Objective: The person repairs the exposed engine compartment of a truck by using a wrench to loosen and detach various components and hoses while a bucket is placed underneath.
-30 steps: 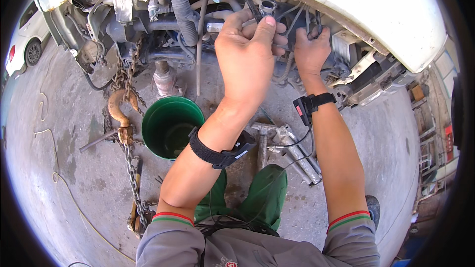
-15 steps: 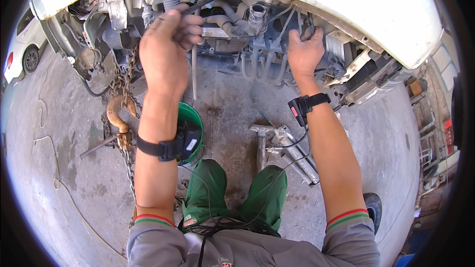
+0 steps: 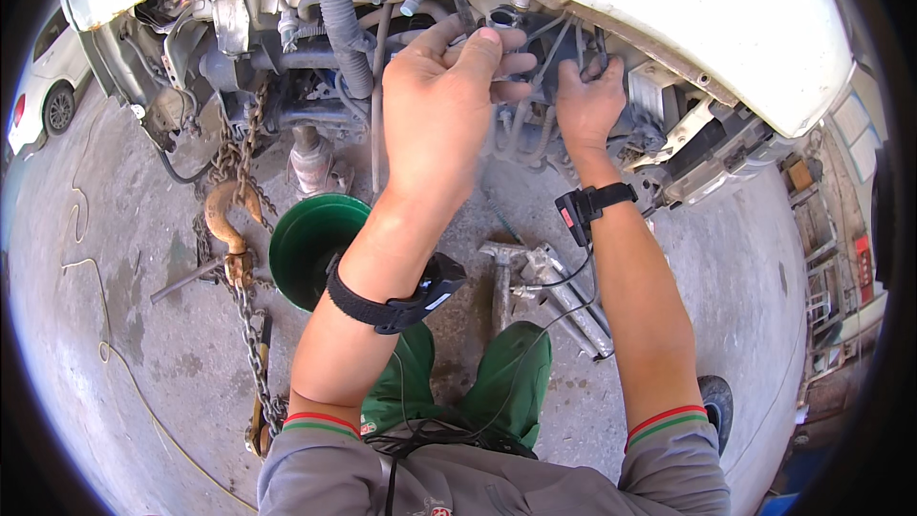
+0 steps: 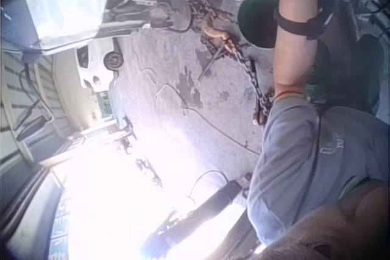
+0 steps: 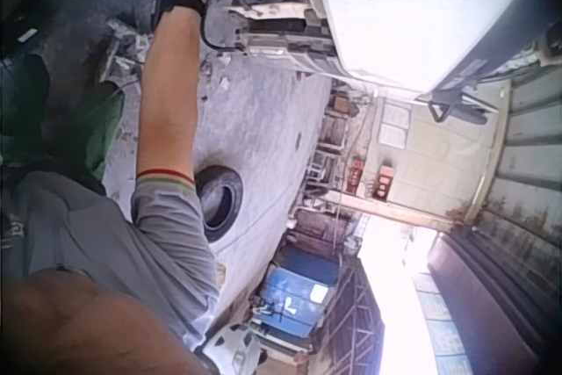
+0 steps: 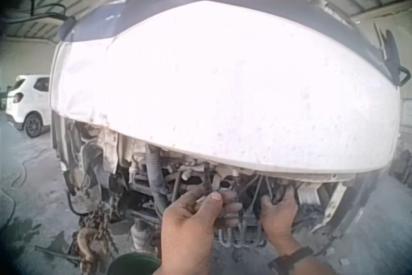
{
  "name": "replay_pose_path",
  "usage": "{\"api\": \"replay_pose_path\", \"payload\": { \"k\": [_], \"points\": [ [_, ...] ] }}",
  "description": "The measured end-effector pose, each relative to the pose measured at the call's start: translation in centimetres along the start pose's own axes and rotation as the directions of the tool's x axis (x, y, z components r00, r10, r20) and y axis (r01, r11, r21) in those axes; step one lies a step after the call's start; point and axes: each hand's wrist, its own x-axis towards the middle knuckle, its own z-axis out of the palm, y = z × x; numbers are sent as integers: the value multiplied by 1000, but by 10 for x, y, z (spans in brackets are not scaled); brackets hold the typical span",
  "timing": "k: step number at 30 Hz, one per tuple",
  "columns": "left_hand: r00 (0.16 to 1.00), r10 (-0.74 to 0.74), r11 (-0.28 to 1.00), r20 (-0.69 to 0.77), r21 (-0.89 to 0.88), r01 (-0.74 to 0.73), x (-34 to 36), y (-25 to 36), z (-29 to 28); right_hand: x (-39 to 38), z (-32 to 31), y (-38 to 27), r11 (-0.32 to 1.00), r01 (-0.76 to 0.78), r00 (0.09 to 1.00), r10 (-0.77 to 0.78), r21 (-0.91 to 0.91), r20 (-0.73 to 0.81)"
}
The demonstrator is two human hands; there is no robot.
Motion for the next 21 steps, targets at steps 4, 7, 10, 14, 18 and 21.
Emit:
{"api": "replay_pose_path", "payload": {
  "k": [4,7,10,14,18,21],
  "points": [
    [999,21,999,-29,-24,-22,-3,-7,13,0,0,-1,1000,12,1000,-12,7,-7],
    [996,79,995,-48,-51,-81,-5,-19,21,0,-3,-4,1000,-15,1000,15,8,26],
    [987,122,990,-100,-64,-129,-5,-26,28,0,-3,-5,999,-44,998,42,26,43],
    [980,148,988,-136,-32,-154,-7,-30,30,0,-1,1,1000,-7,999,7,21,32],
    [981,147,989,-126,-15,-150,-6,-27,30,1,-2,0,1000,0,1000,-1,30,30],
    [984,128,992,-126,-4,-130,-7,-26,20,0,-3,-3,999,-24,998,22,31,57]
  ]
}}
